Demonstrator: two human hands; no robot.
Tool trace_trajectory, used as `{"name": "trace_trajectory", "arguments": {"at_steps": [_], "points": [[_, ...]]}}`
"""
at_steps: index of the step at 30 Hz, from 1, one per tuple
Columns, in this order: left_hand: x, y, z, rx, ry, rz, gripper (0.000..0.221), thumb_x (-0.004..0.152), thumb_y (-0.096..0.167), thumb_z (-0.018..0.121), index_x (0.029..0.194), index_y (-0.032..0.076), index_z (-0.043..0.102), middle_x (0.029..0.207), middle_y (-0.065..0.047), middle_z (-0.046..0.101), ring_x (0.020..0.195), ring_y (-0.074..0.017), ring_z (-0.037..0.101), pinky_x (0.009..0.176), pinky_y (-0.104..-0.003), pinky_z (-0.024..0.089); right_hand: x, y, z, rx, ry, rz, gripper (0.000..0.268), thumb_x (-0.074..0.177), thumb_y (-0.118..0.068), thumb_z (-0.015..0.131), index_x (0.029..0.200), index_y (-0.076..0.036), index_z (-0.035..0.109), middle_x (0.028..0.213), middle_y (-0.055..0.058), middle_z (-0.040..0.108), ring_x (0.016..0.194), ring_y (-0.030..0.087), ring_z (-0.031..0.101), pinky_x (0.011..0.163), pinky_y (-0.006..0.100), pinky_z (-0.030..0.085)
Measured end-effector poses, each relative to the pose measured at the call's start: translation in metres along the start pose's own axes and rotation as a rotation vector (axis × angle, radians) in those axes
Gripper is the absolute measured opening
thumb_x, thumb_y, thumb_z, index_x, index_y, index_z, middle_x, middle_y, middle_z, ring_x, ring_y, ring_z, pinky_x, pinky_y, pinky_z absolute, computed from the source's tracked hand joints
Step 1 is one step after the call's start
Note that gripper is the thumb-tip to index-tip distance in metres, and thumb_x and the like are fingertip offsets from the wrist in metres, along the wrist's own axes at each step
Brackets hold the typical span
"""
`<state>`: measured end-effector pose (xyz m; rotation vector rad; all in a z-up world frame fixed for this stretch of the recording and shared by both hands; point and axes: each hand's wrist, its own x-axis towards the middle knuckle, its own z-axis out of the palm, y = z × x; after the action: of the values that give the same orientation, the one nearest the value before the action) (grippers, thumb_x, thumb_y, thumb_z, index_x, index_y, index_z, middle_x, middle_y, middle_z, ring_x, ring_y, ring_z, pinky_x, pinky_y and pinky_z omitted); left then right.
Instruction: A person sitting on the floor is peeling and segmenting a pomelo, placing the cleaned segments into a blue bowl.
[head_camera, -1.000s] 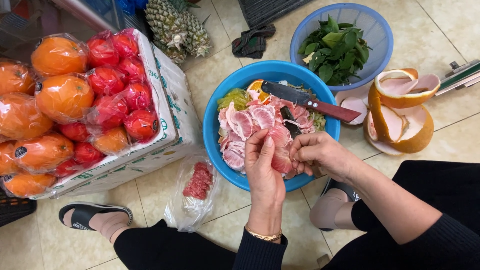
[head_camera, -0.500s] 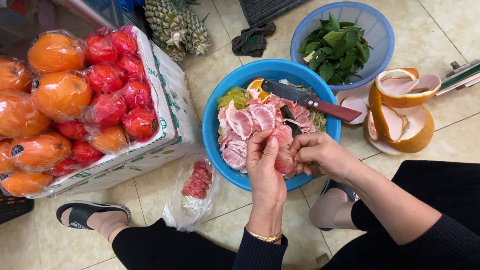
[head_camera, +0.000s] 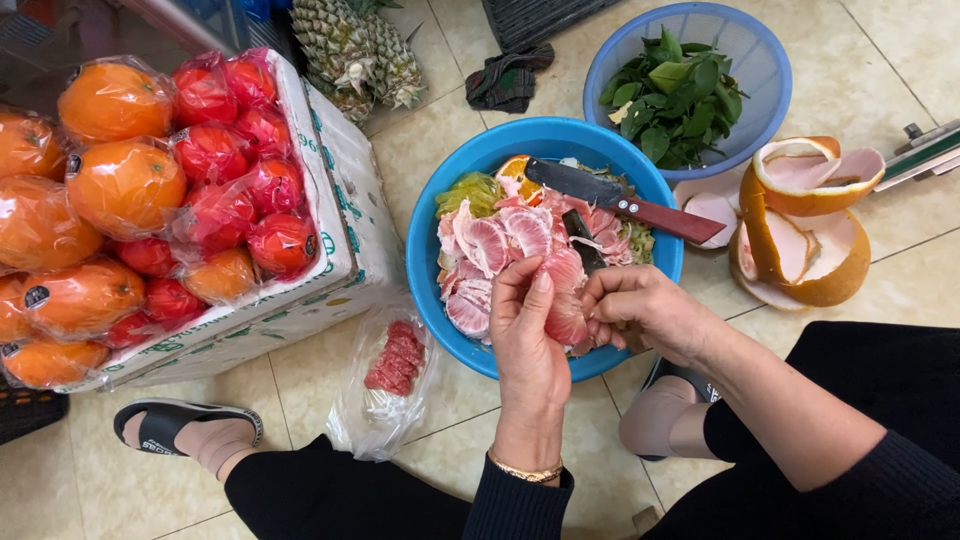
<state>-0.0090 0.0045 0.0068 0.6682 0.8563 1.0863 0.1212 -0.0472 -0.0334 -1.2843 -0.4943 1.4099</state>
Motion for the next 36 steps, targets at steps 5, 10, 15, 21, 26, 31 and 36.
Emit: {"name": "trace_trajectory", "arguments": {"at_steps": [5, 10, 15, 21, 26, 31, 36], "points": [[0.001, 0.003, 0.000, -0.004, 0.001, -0.005, 0.026, 0.093, 0.012, 0.073, 0.118, 0.004, 0.068, 0.104, -0.004, 0.059, 0.100, -0.0099, 0.053, 0.090, -0.023, 0.045, -0.005, -0.008, 0.006, -0.030, -0.021, -0.004, 0.011, 0.072, 0.005, 0.072, 0.079, 0.013, 0.074, 0.058, 0.025, 0.067, 0.045, 0.021, 0.060, 0.038, 0.027, 0.046], [0.001, -0.001, 0.002, -0.016, -0.007, -0.017, 0.026, 0.093, 0.011, 0.073, 0.117, 0.002, 0.068, 0.104, -0.005, 0.060, 0.101, -0.0104, 0.055, 0.090, -0.023, 0.046, -0.003, -0.002, 0.003, -0.033, -0.030, 0.014, 0.011, 0.071, 0.005, 0.072, 0.078, 0.013, 0.074, 0.056, 0.024, 0.066, 0.042, 0.019, 0.058, 0.035, 0.026, 0.043], [-0.005, 0.012, 0.018, -0.102, 0.050, -0.024, 0.025, 0.092, 0.013, 0.071, 0.114, 0.002, 0.068, 0.099, -0.006, 0.061, 0.094, -0.0104, 0.058, 0.081, -0.020, 0.047, -0.002, 0.004, 0.003, 0.183, -0.075, 0.105, 0.015, 0.073, 0.006, 0.074, 0.086, 0.015, 0.073, 0.060, 0.026, 0.067, 0.045, 0.023, 0.063, 0.035, 0.028, 0.045], [-0.001, 0.001, 0.010, -0.136, 0.090, -0.013, 0.024, 0.091, 0.014, 0.070, 0.112, 0.003, 0.068, 0.099, -0.007, 0.067, 0.094, -0.0119, 0.062, 0.082, -0.022, 0.048, 0.004, 0.022, -0.005, 0.340, -0.106, 0.191, 0.015, 0.078, 0.001, 0.073, 0.090, 0.010, 0.070, 0.058, 0.022, 0.063, 0.044, 0.022, 0.061, 0.034, 0.027, 0.041], [0.011, -0.007, -0.004, -0.304, 0.027, -0.092, 0.020, 0.095, 0.016, 0.068, 0.113, 0.006, 0.067, 0.087, -0.008, 0.064, 0.081, -0.0155, 0.060, 0.067, -0.024, 0.046, 0.001, 0.014, -0.004, 0.428, -0.181, 0.174, 0.017, 0.080, -0.001, 0.070, 0.093, 0.009, 0.069, 0.057, 0.017, 0.055, 0.046, 0.020, 0.054, 0.035, 0.026, 0.037], [0.026, -0.017, -0.027, -0.588, -0.042, -0.239, 0.013, 0.100, 0.016, 0.064, 0.112, 0.011, 0.067, 0.091, -0.014, 0.065, 0.083, -0.0239, 0.062, 0.066, -0.029, 0.047, 0.005, 0.008, -0.006, 0.369, -0.093, 0.044, 0.021, 0.080, 0.003, 0.069, 0.099, 0.012, 0.067, 0.063, 0.025, 0.061, 0.051, 0.026, 0.061, 0.037, 0.028, 0.043], [0.030, -0.025, -0.035, -0.771, -0.076, -0.391, 0.008, 0.103, 0.019, 0.061, 0.106, 0.014, 0.067, 0.098, -0.014, 0.061, 0.087, -0.0258, 0.059, 0.070, -0.030, 0.046, 0.028, 0.031, -0.012, -0.787, 0.086, -0.370, 0.022, 0.089, -0.010, 0.066, 0.107, -0.007, 0.079, 0.107, 0.020, 0.078, 0.104, 0.040, 0.071, 0.086, 0.046, 0.058]]}}
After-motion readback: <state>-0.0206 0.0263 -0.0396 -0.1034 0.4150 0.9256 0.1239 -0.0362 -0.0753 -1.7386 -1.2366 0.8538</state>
